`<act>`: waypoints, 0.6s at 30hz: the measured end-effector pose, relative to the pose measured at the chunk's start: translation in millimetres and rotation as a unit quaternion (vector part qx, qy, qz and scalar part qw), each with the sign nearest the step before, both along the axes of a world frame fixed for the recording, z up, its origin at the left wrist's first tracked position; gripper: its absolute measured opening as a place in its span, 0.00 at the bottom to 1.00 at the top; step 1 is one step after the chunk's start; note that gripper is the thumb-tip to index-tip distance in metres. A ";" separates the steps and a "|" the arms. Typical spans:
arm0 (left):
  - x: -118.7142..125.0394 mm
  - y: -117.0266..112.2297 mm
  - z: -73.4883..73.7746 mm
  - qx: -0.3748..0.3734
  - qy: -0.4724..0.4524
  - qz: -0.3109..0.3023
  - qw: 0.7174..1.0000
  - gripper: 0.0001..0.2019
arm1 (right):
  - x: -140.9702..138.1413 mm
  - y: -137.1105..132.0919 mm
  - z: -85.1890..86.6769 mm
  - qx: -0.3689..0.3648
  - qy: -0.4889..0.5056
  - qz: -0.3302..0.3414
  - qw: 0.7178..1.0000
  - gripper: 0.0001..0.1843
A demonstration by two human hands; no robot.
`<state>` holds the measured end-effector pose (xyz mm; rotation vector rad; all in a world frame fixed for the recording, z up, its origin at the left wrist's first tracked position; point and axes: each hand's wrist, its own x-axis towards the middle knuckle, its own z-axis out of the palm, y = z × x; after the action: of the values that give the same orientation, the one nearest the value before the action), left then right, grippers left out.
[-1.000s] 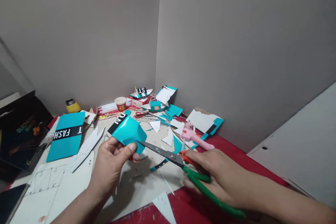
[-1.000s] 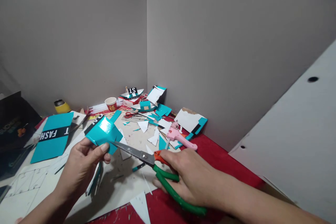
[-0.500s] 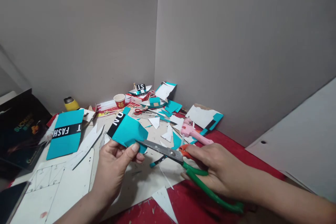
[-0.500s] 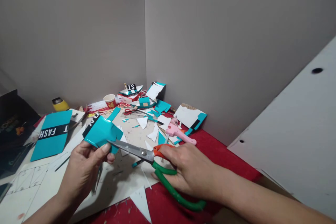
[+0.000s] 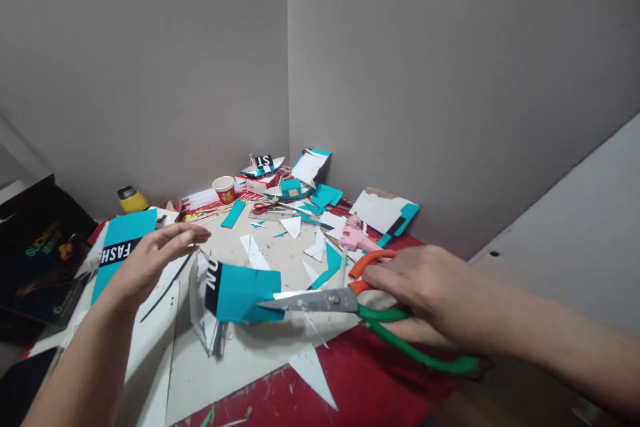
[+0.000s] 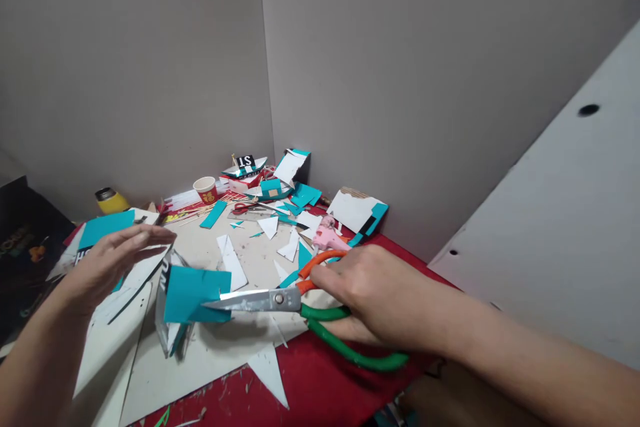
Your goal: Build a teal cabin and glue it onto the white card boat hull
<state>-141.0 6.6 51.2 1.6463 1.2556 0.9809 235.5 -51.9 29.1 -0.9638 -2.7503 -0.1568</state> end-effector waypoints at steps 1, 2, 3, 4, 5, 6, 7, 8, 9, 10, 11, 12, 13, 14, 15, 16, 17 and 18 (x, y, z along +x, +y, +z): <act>5.1 -4.3 1.7 0.014 0.052 -0.025 0.998 0.15 | -1.5 0.1 0.2 0.002 -0.014 0.008 1.000 0.11; 11.8 -10.0 3.5 0.014 0.107 -0.065 0.992 0.15 | -3.5 0.4 0.3 0.001 -0.026 0.015 1.000 0.12; 18.9 -16.2 5.2 -0.004 0.153 -0.118 0.981 0.15 | -5.5 0.9 0.6 -0.001 -0.035 0.024 0.999 0.12; 25.4 -21.9 6.4 -0.028 0.180 -0.163 0.970 0.15 | -7.3 1.4 1.0 -0.004 -0.042 0.033 0.999 0.12; 30.6 -26.5 6.9 -0.049 0.196 -0.191 0.961 0.14 | -8.7 1.9 1.5 -0.004 -0.046 0.041 0.998 0.12; 33.9 -29.5 6.5 -0.069 0.202 -0.215 0.953 0.14 | -9.5 2.5 2.1 -0.003 -0.049 0.047 0.998 0.12; 35.3 -30.9 5.4 -0.081 0.200 -0.231 0.949 0.13 | -9.6 2.9 2.7 0.000 -0.052 0.051 0.997 0.11; 35.0 -30.9 3.7 -0.083 0.194 -0.245 0.946 0.13 | -9.0 3.4 3.2 0.006 -0.055 0.051 0.997 0.11; 33.6 -29.8 1.9 -0.074 0.185 -0.259 0.945 0.12 | -7.9 3.7 3.5 0.014 -0.059 0.048 0.997 0.10; 31.6 -28.3 0.3 -0.055 0.175 -0.267 0.946 0.11 | -6.5 4.0 3.8 0.025 -0.062 0.043 0.997 0.10; 29.8 -26.9 -0.8 -0.029 0.170 -0.272 0.947 0.11 | -5.0 4.3 3.9 0.037 -0.064 0.037 0.997 0.10; 28.6 -26.0 -1.1 0.000 0.172 -0.273 0.946 0.10 | -3.5 4.5 4.0 0.047 -0.067 0.032 0.996 0.10; 28.4 -26.0 -0.5 0.025 0.186 -0.273 0.944 0.09 | -2.4 4.7 4.1 0.054 -0.068 0.027 0.996 0.10; 29.3 -26.8 0.9 0.044 0.210 -0.271 0.938 0.09 | -1.6 5.0 4.1 0.056 -0.069 0.023 0.996 0.10; 31.0 -28.5 2.9 0.060 0.240 -0.268 0.931 0.09 | -1.1 5.2 4.3 0.052 -0.070 0.018 0.996 0.10; 33.4 -30.6 5.3 0.074 0.269 -0.264 0.923 0.09 | -1.0 5.5 4.4 0.045 -0.069 0.014 0.997 0.10; 35.9 -32.9 7.6 0.087 0.293 -0.258 0.916 0.09 | -1.2 5.7 4.7 0.036 -0.066 0.009 0.997 0.10; 38.2 -35.0 9.7 0.099 0.309 -0.251 0.912 0.09 | -1.6 5.9 5.1 0.028 -0.062 0.004 0.998 0.10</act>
<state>-102.8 -28.4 60.8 2.3993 1.0323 0.2711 233.9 -46.0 34.3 -0.9579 -2.8444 -0.2985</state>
